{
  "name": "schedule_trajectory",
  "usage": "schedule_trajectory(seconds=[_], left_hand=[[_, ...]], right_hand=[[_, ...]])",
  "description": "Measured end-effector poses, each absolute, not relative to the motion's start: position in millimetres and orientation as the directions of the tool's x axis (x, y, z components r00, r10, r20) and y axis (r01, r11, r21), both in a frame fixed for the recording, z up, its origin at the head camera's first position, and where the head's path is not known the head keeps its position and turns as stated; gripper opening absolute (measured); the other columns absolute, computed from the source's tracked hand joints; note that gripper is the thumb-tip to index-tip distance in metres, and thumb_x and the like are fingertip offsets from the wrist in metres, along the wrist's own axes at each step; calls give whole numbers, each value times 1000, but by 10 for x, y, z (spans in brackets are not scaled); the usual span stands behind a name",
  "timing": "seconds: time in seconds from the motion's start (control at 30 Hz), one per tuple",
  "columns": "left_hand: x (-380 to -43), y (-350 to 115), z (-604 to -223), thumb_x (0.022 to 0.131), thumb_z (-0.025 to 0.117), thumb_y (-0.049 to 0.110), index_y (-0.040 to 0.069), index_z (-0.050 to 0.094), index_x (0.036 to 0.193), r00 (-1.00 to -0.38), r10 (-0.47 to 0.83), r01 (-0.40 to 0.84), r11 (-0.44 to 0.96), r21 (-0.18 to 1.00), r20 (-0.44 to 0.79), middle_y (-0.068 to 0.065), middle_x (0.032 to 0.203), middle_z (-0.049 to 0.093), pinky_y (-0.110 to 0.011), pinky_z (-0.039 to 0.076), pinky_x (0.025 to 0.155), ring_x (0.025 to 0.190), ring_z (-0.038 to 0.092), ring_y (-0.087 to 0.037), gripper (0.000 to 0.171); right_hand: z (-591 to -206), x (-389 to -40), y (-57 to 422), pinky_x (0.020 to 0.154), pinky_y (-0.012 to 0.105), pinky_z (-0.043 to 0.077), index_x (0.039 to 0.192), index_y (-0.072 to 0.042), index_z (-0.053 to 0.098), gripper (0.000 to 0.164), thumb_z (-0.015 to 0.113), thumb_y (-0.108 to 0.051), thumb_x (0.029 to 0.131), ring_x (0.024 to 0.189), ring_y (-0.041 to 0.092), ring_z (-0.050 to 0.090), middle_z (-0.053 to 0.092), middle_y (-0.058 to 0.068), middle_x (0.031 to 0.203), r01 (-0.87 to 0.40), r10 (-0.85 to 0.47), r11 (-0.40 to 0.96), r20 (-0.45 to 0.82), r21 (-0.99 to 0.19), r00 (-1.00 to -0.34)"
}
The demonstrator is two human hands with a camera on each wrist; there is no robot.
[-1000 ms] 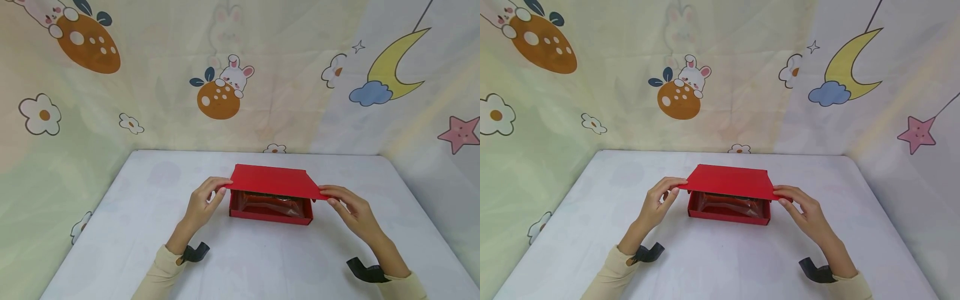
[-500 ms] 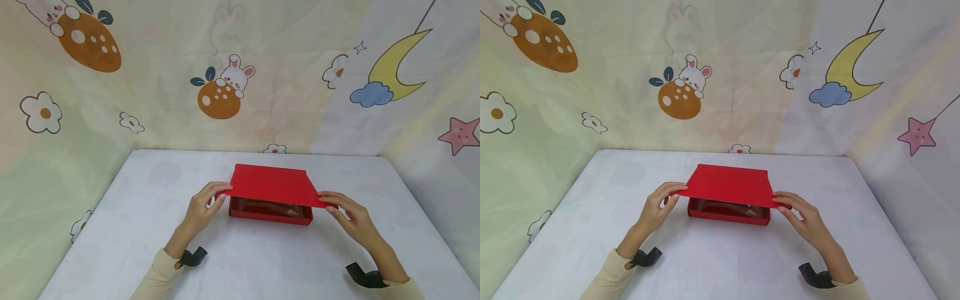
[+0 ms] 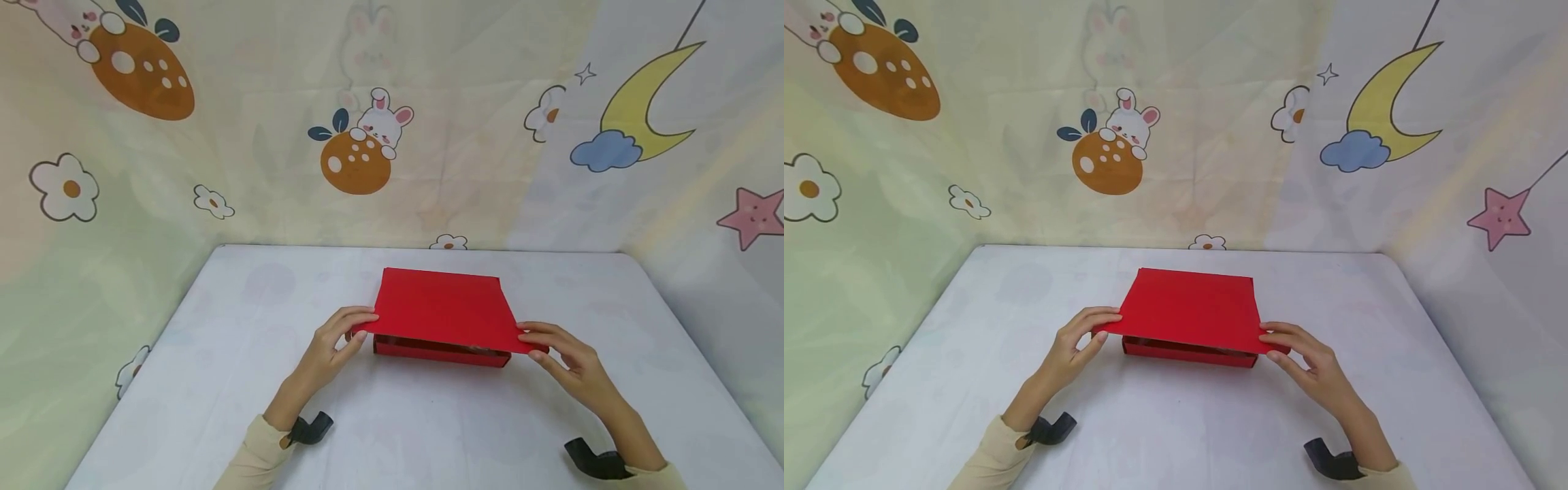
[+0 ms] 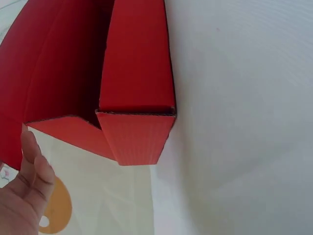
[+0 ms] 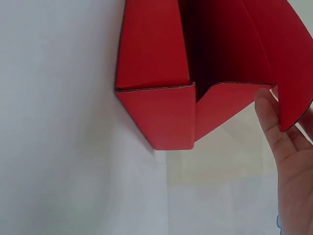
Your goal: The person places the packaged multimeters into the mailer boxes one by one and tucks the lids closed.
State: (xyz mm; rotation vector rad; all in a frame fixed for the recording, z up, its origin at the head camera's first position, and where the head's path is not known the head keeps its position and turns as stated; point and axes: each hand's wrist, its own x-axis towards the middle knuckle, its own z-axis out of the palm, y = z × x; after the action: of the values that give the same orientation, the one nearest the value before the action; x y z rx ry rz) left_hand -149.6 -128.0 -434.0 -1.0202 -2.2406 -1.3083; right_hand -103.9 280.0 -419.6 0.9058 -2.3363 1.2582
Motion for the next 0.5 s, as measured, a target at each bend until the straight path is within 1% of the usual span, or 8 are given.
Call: schedule_trajectory(seconds=[0.1, 0.2, 0.3, 0.4, 0.5], left_hand=[[-1430, -1266, -4222, 83, 65, -9, 4, 65, 120, -680, 419, 729, 293, 619, 602, -14, 125, 60, -21, 52, 76, 104, 57, -19, 40], [-1405, -1259, -4177, 82, 65, -11, 0, 64, 117, -687, 428, 719, 280, 636, 588, -18, 123, 59, -20, 51, 86, 112, 56, -23, 37], [-1469, -1294, -4330, 80, 67, -12, 1, 65, 118, -697, 436, 708, 288, 645, 570, -17, 124, 59, -17, 49, 92, 114, 55, -25, 40], [-1514, -1329, -4454, 78, 69, -12, 3, 65, 119, -688, 449, 715, 292, 635, 569, -17, 125, 59, -18, 49, 94, 115, 55, -26, 44], [-1516, -1346, -4490, 76, 70, -14, 3, 65, 120, -683, 466, 717, 276, 641, 563, -16, 126, 58, -17, 48, 95, 116, 55, -26, 48]], right_hand=[[-4250, -1055, 2816, 87, 13, 49, 118, 1, 65, 50, 68, 21, 73, 122, 11, 53, 60, 16, 127, -700, -384, 364, 586, -614, -714], [-4295, -1058, 2823, 86, 13, 50, 118, 2, 65, 51, 69, 21, 71, 122, 13, 53, 59, 19, 126, -709, -383, 339, 597, -618, -705], [-4332, -1046, 2822, 85, 13, 50, 118, 1, 65, 55, 69, 24, 68, 122, 13, 53, 59, 18, 127, -698, -374, 344, 590, -628, -715], [-4372, -1030, 2823, 84, 13, 51, 118, 1, 66, 58, 69, 26, 66, 122, 11, 52, 59, 16, 127, -688, -372, 349, 580, -636, -725], [-4398, -1023, 2834, 84, 13, 51, 117, 1, 66, 59, 70, 27, 64, 122, 13, 53, 58, 16, 127, -685, -380, 344, 572, -642, -727]])
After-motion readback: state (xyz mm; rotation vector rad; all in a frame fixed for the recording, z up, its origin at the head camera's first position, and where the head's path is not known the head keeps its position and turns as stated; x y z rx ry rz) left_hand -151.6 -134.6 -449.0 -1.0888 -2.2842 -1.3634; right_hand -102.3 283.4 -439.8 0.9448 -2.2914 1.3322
